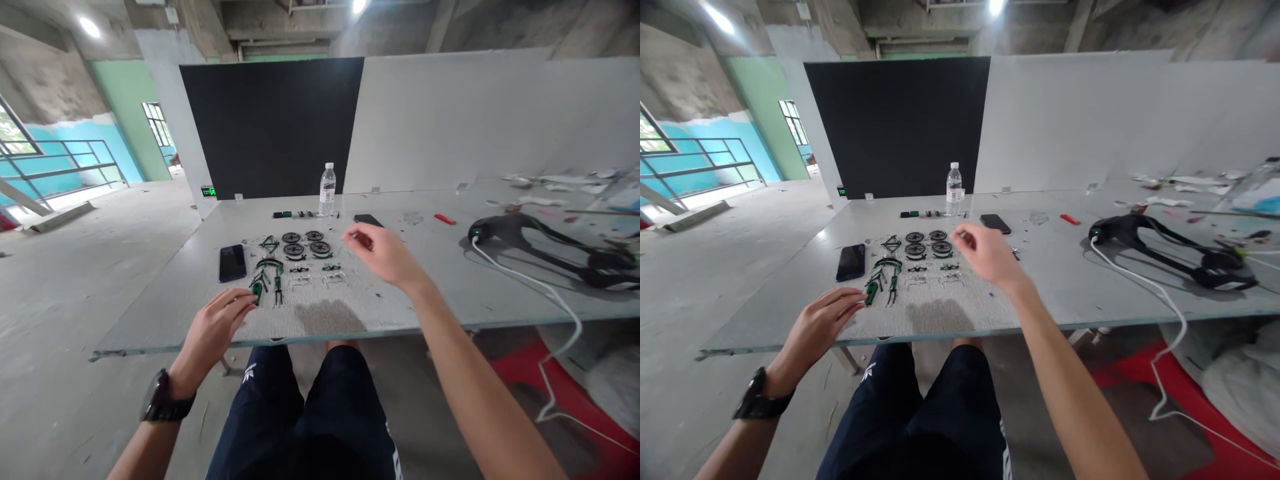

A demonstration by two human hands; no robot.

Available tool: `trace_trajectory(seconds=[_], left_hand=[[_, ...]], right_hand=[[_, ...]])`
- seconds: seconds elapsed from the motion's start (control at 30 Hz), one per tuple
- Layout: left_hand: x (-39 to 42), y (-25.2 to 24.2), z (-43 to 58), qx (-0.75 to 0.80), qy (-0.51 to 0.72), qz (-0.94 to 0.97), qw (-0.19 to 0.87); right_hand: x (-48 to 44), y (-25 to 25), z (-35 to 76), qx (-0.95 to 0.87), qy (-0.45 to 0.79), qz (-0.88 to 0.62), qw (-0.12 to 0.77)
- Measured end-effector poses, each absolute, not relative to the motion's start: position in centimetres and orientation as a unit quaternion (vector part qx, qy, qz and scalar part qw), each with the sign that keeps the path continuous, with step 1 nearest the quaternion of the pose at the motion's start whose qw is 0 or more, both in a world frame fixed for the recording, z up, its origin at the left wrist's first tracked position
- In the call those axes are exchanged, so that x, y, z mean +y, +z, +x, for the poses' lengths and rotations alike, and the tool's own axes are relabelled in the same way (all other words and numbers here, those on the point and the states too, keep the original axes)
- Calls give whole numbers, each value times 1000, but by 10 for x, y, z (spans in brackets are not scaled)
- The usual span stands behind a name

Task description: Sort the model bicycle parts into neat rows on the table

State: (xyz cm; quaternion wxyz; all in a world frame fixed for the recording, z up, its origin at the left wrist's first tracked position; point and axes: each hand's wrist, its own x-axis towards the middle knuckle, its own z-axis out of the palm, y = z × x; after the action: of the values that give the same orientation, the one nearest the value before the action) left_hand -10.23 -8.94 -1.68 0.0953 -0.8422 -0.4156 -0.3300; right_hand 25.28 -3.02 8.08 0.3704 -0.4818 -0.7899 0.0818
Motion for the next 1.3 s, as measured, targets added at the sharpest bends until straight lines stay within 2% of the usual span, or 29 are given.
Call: trace_trajectory(seconds=[0.07,0.13,0.23,0.4,0.53,0.73,1.0,1.1,1.3], left_hand=[[-86,-5,-111,-414,-330,-839,126],[-74,9,-122,-439,-330,-823,146],[-38,27,-139,-482,-324,-806,118],[40,45,-167,-571,-322,-748,106],[84,39,-186,-663,-326,-666,102],[93,13,-208,-730,-308,-606,73],[86,8,-218,-740,-297,-600,72],[87,6,-216,-733,-293,-609,72],[86,6,-208,-720,-293,-623,84]], right_hand=[[-8,72,287,-754,17,-536,380],[19,61,316,-727,-18,-596,340],[60,44,344,-701,-8,-680,215],[117,35,354,-701,12,-698,145],[148,32,350,-699,15,-706,109],[153,12,341,-728,10,-678,104],[138,8,353,-715,13,-691,101],[132,11,354,-715,0,-686,135],[114,30,320,-747,-19,-609,268]])
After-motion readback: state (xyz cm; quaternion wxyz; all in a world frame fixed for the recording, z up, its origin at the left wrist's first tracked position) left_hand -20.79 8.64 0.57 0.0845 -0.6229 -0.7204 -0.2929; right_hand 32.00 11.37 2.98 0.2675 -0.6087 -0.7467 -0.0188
